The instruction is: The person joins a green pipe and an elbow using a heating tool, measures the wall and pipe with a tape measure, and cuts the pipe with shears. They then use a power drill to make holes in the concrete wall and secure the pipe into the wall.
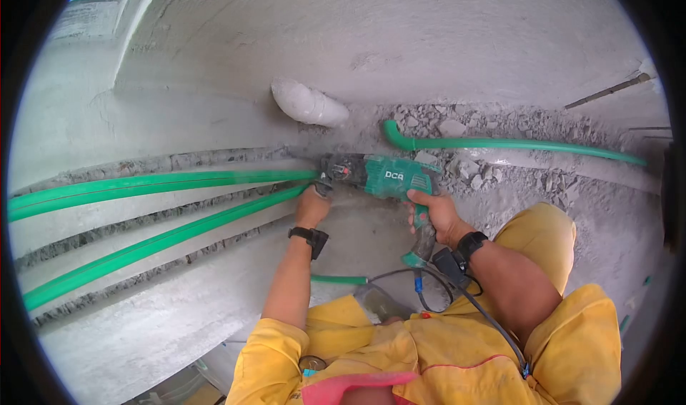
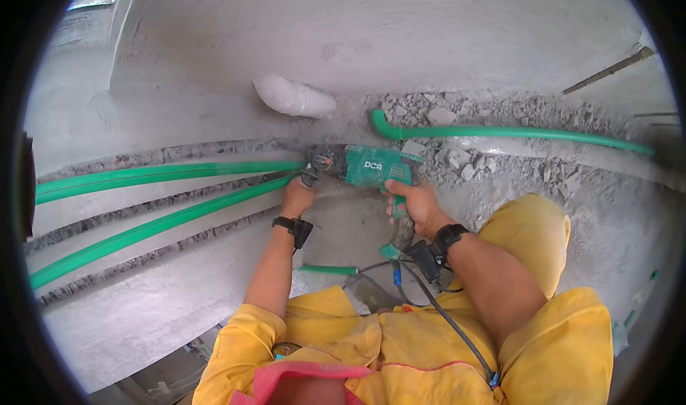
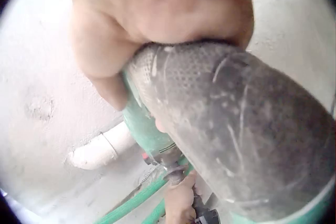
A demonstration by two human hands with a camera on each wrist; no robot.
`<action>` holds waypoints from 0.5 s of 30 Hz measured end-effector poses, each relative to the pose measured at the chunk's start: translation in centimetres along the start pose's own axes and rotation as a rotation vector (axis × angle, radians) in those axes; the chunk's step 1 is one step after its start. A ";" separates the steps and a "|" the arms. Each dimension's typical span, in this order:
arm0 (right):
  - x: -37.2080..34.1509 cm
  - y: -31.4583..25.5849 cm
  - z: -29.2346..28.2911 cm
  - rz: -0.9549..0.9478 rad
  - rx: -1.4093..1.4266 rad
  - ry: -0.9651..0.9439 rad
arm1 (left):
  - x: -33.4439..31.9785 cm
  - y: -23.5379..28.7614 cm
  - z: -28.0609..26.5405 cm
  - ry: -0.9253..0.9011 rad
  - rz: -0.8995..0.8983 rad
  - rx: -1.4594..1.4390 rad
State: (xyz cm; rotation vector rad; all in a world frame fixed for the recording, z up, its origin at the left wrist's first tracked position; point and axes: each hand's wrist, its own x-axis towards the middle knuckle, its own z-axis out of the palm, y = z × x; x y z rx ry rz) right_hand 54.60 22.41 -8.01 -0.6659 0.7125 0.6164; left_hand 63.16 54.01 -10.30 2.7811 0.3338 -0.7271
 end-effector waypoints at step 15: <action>-0.9 2.3 0.0 0.076 0.163 -0.003 | -1.3 2.1 -2.5 -0.017 0.037 0.131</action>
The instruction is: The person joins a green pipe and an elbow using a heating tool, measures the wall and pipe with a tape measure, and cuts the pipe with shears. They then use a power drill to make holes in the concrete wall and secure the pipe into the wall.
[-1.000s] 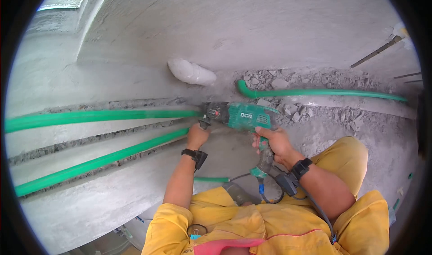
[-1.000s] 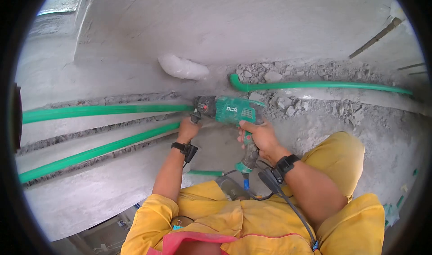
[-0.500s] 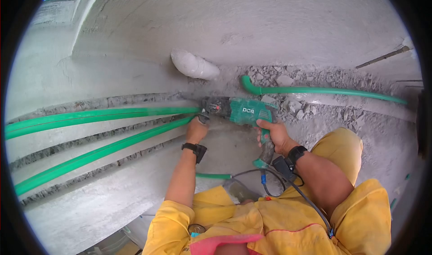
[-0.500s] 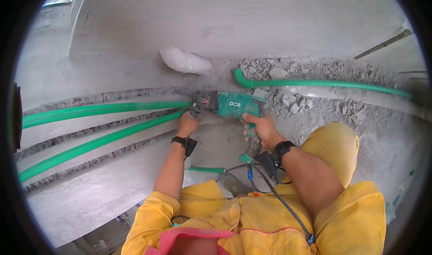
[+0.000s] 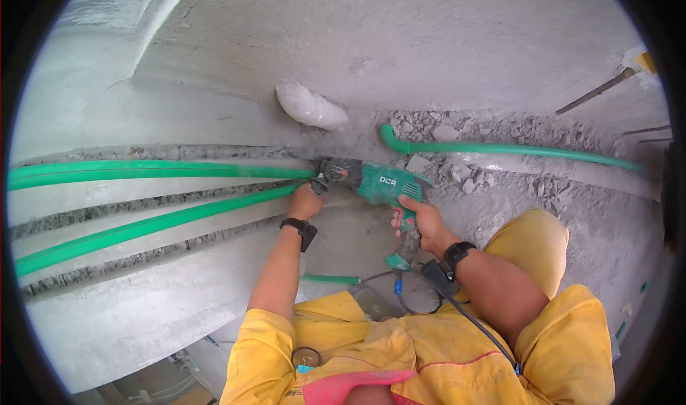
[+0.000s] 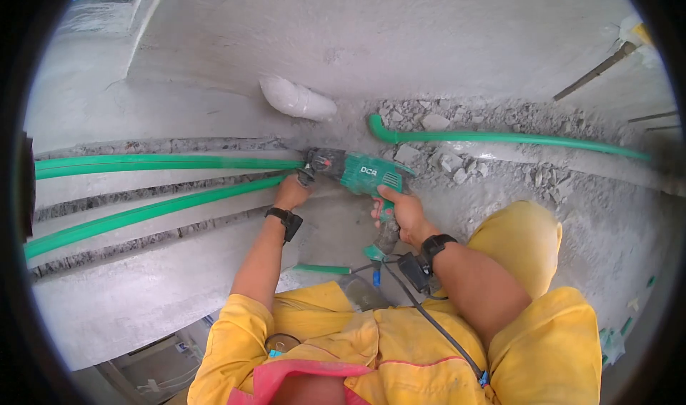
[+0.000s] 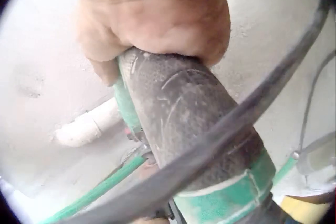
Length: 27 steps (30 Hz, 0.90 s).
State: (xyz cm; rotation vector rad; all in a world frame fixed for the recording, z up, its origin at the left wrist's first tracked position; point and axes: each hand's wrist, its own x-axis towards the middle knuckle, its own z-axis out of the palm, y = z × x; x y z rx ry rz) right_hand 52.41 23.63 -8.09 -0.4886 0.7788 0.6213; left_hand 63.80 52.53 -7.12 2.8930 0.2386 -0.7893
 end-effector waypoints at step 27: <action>-1.2 6.7 2.5 -0.216 -0.211 0.158 | 0.5 -4.2 4.2 0.284 0.013 -0.152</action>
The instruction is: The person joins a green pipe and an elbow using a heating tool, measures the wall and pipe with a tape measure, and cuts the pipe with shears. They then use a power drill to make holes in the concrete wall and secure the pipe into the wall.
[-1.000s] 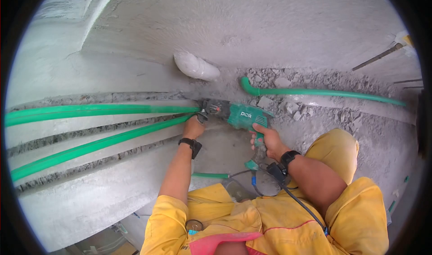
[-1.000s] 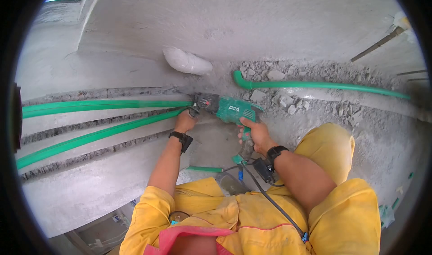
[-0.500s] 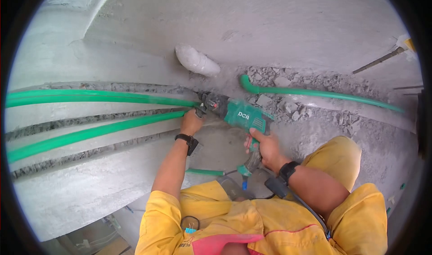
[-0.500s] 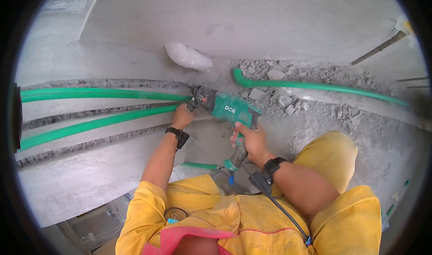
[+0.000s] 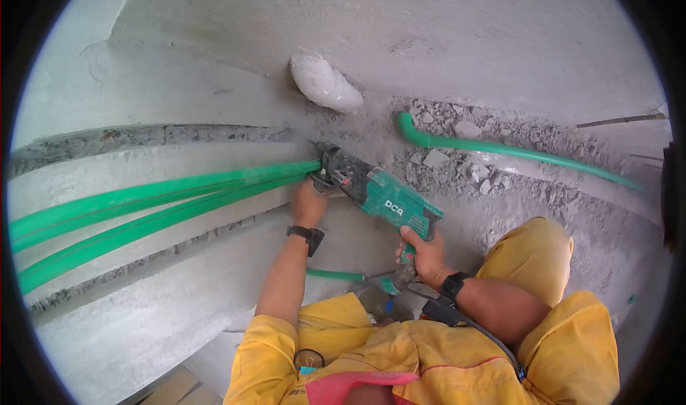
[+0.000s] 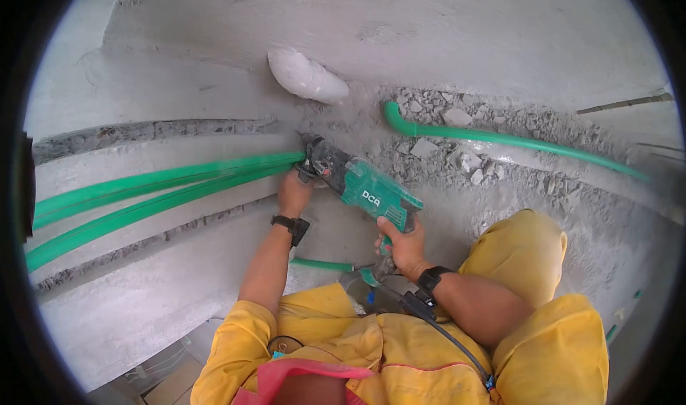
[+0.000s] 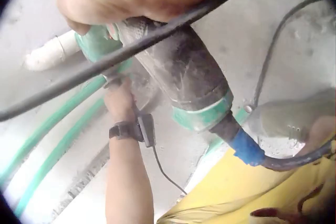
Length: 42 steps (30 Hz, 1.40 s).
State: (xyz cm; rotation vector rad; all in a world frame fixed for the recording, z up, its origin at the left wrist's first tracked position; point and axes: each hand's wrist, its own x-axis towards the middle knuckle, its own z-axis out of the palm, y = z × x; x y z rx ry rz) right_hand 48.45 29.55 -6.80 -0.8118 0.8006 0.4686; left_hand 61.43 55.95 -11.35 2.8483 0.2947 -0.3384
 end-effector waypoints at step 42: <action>-3.3 -21.3 16.0 -0.893 -1.469 -0.424 | 4.3 8.5 5.7 -0.064 0.007 -1.559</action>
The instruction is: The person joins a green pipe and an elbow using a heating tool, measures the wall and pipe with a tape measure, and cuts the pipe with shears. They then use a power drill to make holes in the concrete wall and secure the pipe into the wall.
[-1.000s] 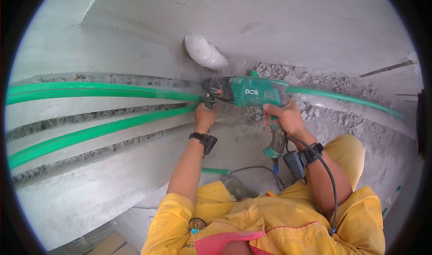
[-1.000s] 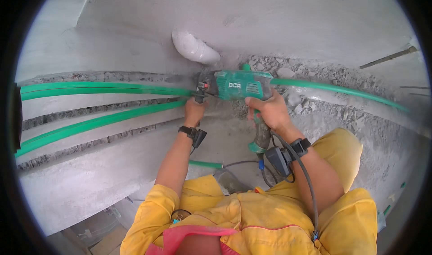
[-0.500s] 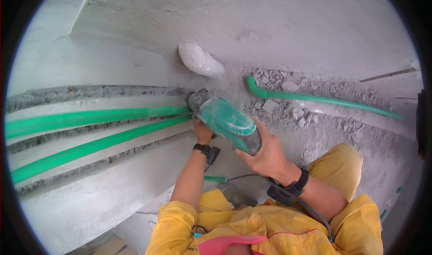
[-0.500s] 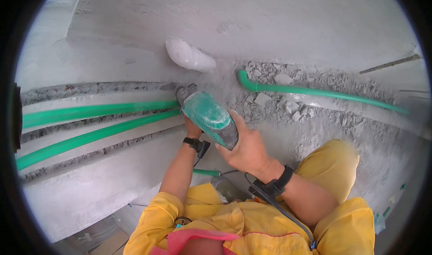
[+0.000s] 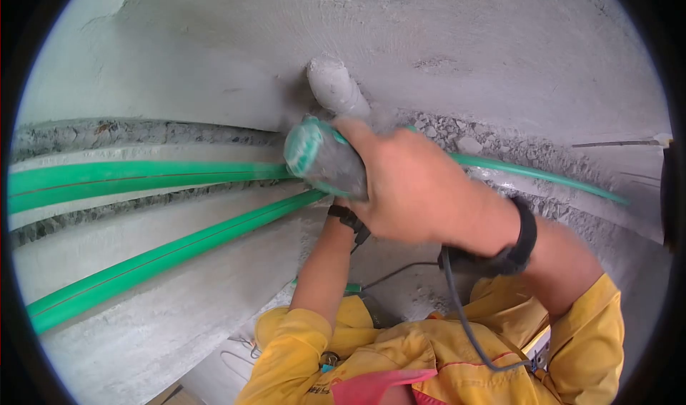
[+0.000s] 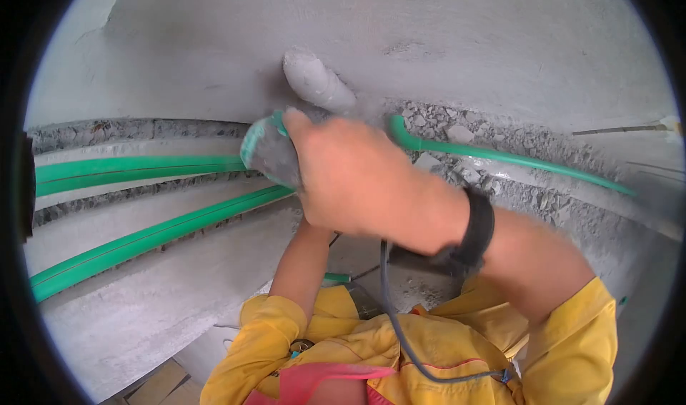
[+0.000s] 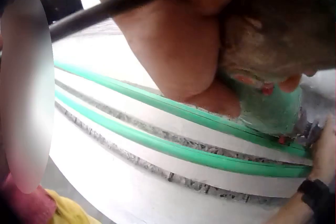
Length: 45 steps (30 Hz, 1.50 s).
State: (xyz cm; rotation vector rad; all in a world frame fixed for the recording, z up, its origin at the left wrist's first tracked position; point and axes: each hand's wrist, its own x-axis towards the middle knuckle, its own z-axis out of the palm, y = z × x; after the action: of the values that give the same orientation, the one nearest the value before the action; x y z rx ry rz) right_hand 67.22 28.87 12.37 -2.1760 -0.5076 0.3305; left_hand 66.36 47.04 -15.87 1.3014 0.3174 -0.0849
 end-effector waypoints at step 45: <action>-14.3 3.8 11.7 0.002 -0.081 -0.036 | -3.3 -1.2 -3.5 0.039 0.003 0.667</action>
State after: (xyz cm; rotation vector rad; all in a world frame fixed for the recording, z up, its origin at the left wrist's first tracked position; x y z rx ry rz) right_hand 50.78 28.17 3.14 -2.2520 -0.5469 0.3567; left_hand 62.31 49.71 -16.88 1.9663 0.3334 -0.1729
